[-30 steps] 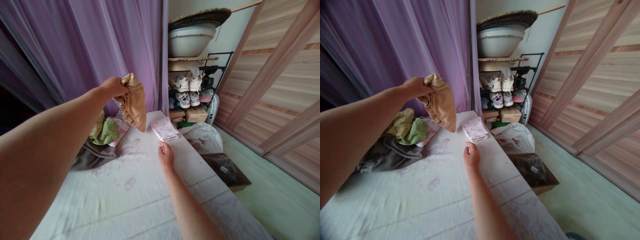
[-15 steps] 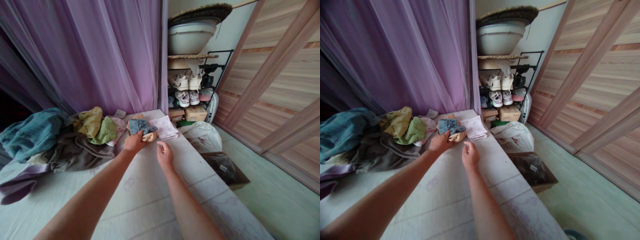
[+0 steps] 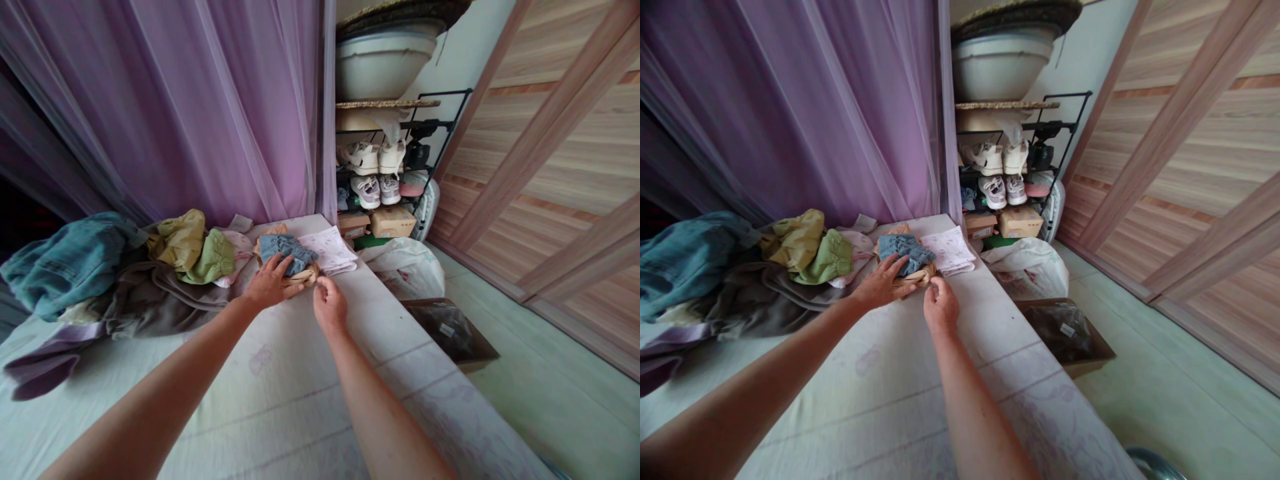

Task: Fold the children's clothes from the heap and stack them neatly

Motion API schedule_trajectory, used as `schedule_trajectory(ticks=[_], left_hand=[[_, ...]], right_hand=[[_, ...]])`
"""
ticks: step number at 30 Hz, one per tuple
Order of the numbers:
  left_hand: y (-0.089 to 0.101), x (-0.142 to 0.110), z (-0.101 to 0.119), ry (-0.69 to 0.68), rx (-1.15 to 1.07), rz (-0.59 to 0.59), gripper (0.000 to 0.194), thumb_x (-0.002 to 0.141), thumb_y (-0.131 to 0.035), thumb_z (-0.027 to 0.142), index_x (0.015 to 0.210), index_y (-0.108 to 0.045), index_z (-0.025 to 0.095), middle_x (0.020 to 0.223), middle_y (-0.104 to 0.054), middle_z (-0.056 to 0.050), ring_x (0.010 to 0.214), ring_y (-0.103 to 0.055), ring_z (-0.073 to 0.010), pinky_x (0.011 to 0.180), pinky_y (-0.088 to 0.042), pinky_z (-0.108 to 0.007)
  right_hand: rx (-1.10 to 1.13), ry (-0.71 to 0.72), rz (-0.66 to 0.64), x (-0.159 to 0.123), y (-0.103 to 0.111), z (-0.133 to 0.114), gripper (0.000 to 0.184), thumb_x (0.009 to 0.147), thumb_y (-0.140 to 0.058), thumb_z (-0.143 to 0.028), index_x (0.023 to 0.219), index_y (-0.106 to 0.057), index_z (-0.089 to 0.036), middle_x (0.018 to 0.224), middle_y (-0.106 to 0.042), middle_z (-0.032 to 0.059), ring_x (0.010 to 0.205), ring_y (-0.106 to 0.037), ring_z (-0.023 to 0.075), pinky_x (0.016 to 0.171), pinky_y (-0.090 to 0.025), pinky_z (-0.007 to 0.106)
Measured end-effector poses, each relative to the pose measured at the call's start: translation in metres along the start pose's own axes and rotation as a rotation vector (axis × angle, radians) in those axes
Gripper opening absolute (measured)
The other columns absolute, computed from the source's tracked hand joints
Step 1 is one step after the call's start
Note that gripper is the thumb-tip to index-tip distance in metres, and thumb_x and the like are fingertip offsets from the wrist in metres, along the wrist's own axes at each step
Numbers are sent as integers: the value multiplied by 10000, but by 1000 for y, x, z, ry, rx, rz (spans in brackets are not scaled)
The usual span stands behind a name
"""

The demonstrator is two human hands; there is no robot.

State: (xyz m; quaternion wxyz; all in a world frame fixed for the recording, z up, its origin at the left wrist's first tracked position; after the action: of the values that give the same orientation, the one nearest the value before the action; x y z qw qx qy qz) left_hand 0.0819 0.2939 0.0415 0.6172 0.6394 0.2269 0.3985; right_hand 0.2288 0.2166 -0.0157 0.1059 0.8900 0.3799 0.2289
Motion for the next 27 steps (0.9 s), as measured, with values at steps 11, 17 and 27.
schedule_trajectory(ticks=[11,17,27], left_hand=[[13,10,4,-43,91,-134,597,880,-437,80,1428,-464,317,1510,-431,-72,1332,-453,-256,1093,-390,-393],[10,-4,6,82,152,-234,600,885,-413,65,1438,-437,297,1487,-444,-105,1269,-518,-269,1023,-453,-389],[23,11,0,25,63,-435,663,791,-662,363,1409,-468,220,1466,-477,-136,1277,-517,-296,1030,-426,-367]], right_hand=[[-64,13,-97,-1,-1,-2,337,782,-485,-172,1040,-697,-215,996,-740,55,889,-668,189,818,-503,287],[-113,39,-156,-2,0,-6,317,796,-500,-167,1028,-712,-208,993,-744,66,912,-670,205,830,-507,311],[-140,76,-184,-3,2,-9,289,820,-488,-167,992,-716,-211,980,-746,58,889,-671,201,814,-496,308]])
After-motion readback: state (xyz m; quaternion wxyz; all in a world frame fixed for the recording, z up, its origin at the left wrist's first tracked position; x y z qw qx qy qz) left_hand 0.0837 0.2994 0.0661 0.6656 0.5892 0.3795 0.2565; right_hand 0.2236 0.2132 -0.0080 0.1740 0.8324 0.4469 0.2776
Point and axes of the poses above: each hand's wrist, its own x-axis towards the middle knuckle, its own y-axis out of the back of the hand, z = x × y, the point moved 3 cm from there along x, towards the middle knuckle
